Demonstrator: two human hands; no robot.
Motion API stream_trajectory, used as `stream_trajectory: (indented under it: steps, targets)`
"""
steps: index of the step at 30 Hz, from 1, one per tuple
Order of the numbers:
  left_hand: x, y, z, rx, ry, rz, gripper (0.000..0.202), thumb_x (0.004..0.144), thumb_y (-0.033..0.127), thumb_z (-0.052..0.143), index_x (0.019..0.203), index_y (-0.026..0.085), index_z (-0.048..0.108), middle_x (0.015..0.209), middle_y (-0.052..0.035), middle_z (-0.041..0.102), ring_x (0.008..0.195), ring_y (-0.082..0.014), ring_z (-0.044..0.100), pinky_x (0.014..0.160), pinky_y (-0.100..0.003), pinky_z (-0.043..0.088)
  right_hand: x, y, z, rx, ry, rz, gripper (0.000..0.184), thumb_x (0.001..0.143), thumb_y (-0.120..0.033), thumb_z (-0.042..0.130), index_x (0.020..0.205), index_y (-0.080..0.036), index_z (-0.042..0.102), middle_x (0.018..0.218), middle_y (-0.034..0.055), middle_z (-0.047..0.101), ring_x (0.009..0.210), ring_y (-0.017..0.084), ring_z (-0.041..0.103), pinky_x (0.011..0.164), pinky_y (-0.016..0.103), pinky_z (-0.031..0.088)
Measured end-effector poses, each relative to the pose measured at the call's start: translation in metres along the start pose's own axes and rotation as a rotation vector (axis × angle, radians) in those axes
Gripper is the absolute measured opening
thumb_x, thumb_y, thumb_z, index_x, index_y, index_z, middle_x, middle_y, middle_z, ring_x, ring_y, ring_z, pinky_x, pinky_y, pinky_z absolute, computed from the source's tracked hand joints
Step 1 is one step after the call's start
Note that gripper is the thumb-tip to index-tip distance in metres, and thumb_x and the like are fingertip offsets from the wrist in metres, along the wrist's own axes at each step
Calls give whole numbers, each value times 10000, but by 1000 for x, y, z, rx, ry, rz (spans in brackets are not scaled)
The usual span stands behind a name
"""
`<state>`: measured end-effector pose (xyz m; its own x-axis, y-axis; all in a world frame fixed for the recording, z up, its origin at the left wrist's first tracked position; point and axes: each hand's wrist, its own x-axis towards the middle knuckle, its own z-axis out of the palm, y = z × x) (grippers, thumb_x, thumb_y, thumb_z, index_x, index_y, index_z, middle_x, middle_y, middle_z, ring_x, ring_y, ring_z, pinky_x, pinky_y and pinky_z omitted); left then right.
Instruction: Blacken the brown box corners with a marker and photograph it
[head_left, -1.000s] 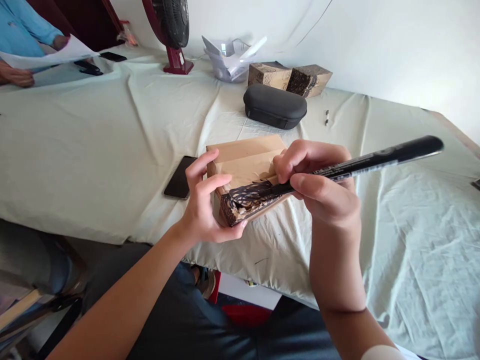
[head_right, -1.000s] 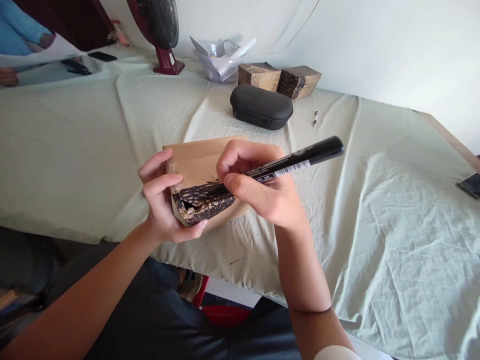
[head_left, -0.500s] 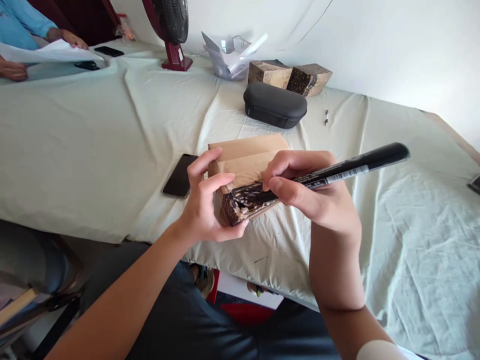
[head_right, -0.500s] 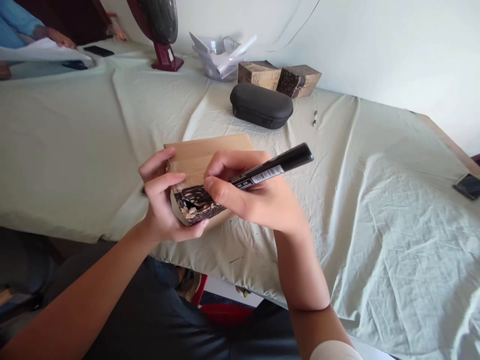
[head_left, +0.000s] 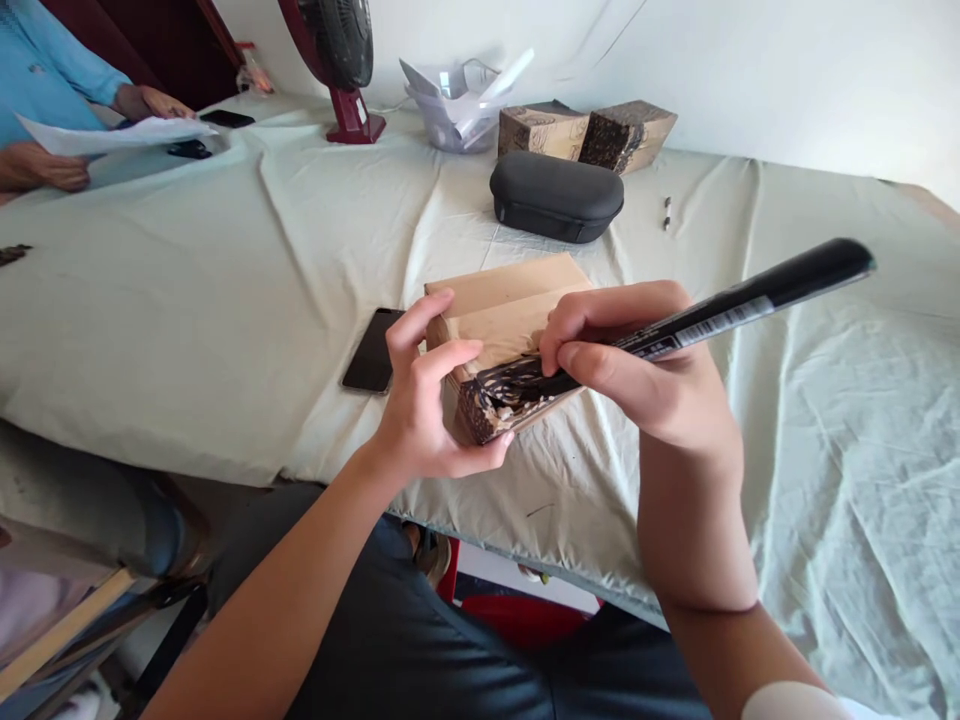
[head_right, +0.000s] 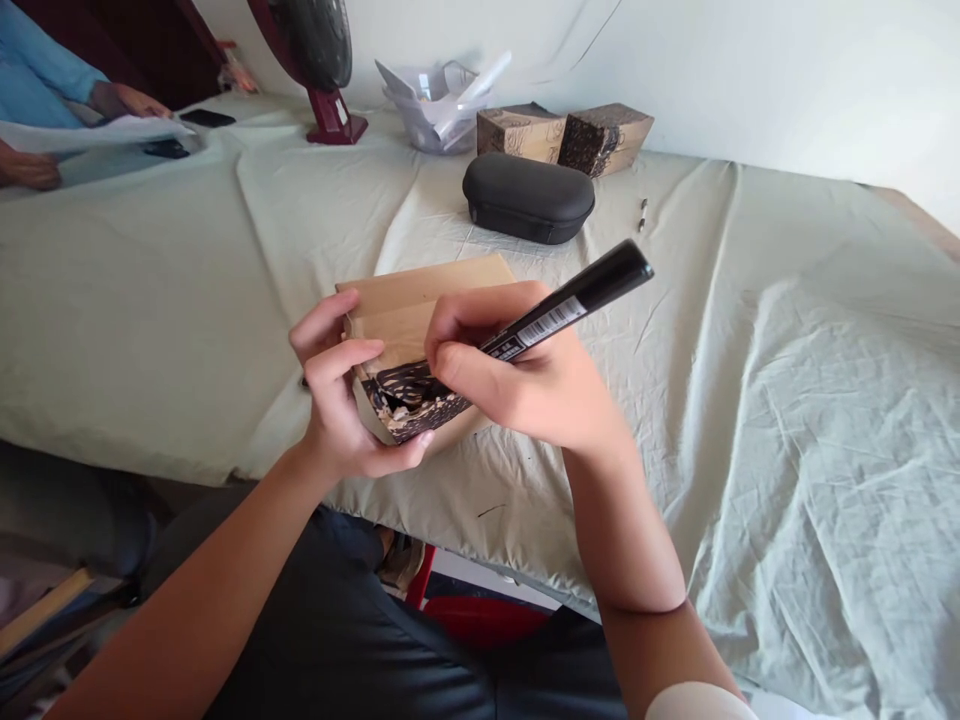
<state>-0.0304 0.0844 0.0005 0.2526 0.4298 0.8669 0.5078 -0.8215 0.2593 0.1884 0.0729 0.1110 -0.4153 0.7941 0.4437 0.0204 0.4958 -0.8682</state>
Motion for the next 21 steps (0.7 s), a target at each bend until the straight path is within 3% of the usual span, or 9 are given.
stream_trajectory:
  steps: [3, 8, 12, 15, 18, 21]
  targets:
    - [4, 3, 3, -77, 27, 26, 879, 709, 665, 858, 1418, 319, 468, 1559, -141, 395, 1447, -447, 495, 1194, -734, 483, -3, 3, -3, -26, 60, 15, 272, 903, -239, 728, 642, -216, 656, 594, -20, 539, 562, 129, 447, 501, 292, 344]
    - [4, 10, -1, -109, -6, -30, 898, 687, 620, 909, 1416, 343, 465, 1565, -144, 372, 1460, -468, 464, 1189, -739, 468, -5, 10, -5, -5, 83, 16, 284, 909, -252, 753, 646, -222, 649, 575, -27, 488, 537, 131, 389, 493, 322, 310]
    - [0, 11, -11, -50, -63, -63, 943, 673, 621, 926, 1432, 350, 437, 1575, -146, 349, 1453, -462, 463, 1170, -707, 501, 1, 18, -4, 155, 243, -77, 268, 909, -210, 707, 647, -230, 655, 581, -17, 509, 508, 143, 375, 494, 347, 290]
    - [-1, 13, -17, -32, -100, -112, 960, 681, 577, 940, 1457, 360, 419, 1625, -141, 311, 1480, -459, 446, 1160, -682, 521, 10, 20, -4, 222, 386, -67, 311, 934, -369, 732, 658, -253, 650, 549, -18, 507, 451, 147, 321, 458, 364, 271]
    - [1, 16, -21, -27, -120, -154, 1005, 665, 533, 978, 1488, 370, 425, 1711, -130, 242, 1542, -479, 390, 1166, -679, 519, 17, 19, -5, 253, 458, -84, 494, 985, -626, 682, 654, -272, 588, 496, -44, 417, 397, 133, 254, 425, 358, 258]
    - [7, 18, -22, -39, -148, -178, 1014, 681, 534, 988, 1517, 364, 439, 1774, -119, 170, 1596, -503, 335, 1197, -700, 499, 14, 20, -10, 266, 538, -129, 597, 1009, -758, 590, 661, -275, 546, 525, -44, 374, 404, 125, 288, 430, 329, 310]
